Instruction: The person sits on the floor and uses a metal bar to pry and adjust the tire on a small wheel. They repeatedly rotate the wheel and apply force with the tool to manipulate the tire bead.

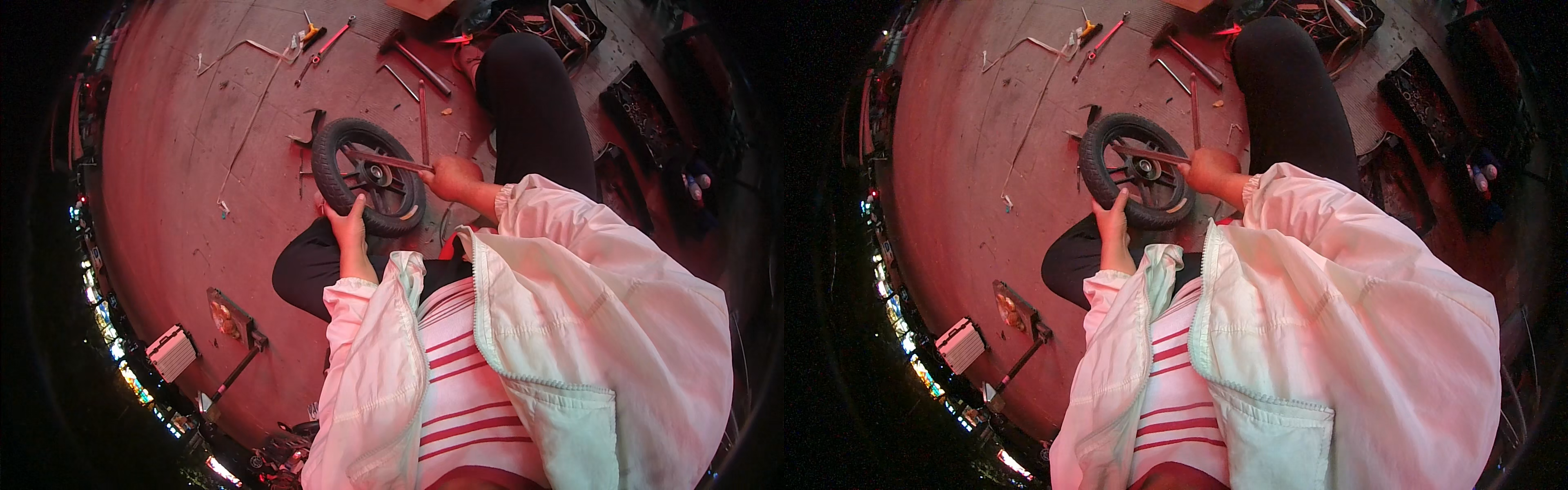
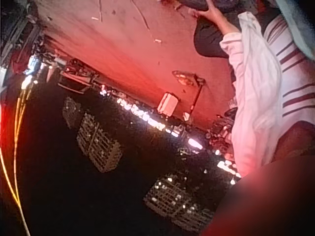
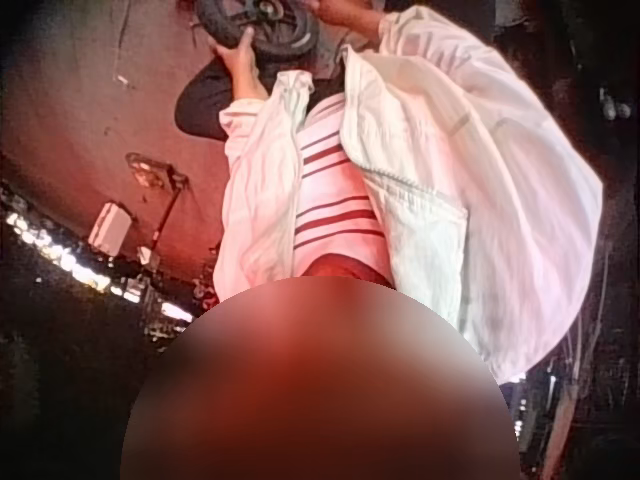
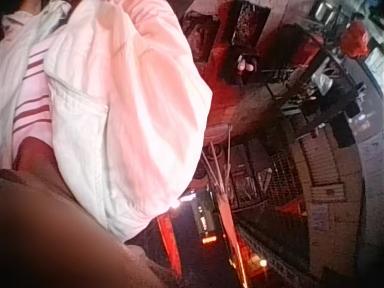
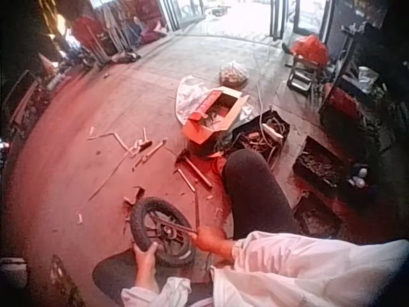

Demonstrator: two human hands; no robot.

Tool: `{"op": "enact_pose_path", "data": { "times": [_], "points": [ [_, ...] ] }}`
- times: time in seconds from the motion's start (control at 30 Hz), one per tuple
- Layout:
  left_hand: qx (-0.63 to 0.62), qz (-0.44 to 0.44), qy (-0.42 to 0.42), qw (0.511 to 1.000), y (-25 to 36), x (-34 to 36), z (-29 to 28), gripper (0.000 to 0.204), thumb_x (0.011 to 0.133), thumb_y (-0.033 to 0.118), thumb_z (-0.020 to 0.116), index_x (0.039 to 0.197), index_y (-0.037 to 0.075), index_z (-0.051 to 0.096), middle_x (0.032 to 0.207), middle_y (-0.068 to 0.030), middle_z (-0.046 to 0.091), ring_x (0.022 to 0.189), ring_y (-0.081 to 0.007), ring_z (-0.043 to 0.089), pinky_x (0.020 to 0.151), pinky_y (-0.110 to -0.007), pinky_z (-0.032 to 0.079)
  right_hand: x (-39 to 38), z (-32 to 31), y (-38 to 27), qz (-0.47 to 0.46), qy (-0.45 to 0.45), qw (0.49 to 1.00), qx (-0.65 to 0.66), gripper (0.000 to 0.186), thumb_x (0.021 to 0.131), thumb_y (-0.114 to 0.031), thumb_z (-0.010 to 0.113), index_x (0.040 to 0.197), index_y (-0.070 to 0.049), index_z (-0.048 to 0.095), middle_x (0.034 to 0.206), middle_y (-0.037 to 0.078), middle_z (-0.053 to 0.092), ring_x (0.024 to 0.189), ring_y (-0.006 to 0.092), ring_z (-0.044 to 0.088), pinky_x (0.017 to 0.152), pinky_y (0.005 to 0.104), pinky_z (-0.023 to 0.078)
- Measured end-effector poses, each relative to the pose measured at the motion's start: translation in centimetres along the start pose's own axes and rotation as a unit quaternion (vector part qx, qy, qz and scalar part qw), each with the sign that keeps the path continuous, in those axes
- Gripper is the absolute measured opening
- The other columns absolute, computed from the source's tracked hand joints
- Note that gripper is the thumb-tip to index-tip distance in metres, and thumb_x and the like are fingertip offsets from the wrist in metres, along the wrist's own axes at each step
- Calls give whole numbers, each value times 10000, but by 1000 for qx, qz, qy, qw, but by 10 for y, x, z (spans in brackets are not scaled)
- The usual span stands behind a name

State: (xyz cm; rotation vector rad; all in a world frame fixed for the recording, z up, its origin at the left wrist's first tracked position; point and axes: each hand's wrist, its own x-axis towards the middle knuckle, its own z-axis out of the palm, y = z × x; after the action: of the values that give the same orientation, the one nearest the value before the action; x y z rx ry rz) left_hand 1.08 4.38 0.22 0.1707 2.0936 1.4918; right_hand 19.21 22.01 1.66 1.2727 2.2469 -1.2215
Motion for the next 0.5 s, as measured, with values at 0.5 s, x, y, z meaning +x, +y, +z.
{"op": "enact_pose_path", "data": {
  "times": [0.5],
  "points": [
    [28, 43, 16, 999, -20, 8, -9, 639, 725, 39, 769, 1277, 29, 445, 1072, -60, 556, 933, -196, 561, 824, -323, 459, -5, 0, -3, -39, -64, 996, -40, 484, 883, -531, 497, 950, -108, 723, 917, 141, 690, 866, 328, 659, 740, 450, 510]
  ]
}}
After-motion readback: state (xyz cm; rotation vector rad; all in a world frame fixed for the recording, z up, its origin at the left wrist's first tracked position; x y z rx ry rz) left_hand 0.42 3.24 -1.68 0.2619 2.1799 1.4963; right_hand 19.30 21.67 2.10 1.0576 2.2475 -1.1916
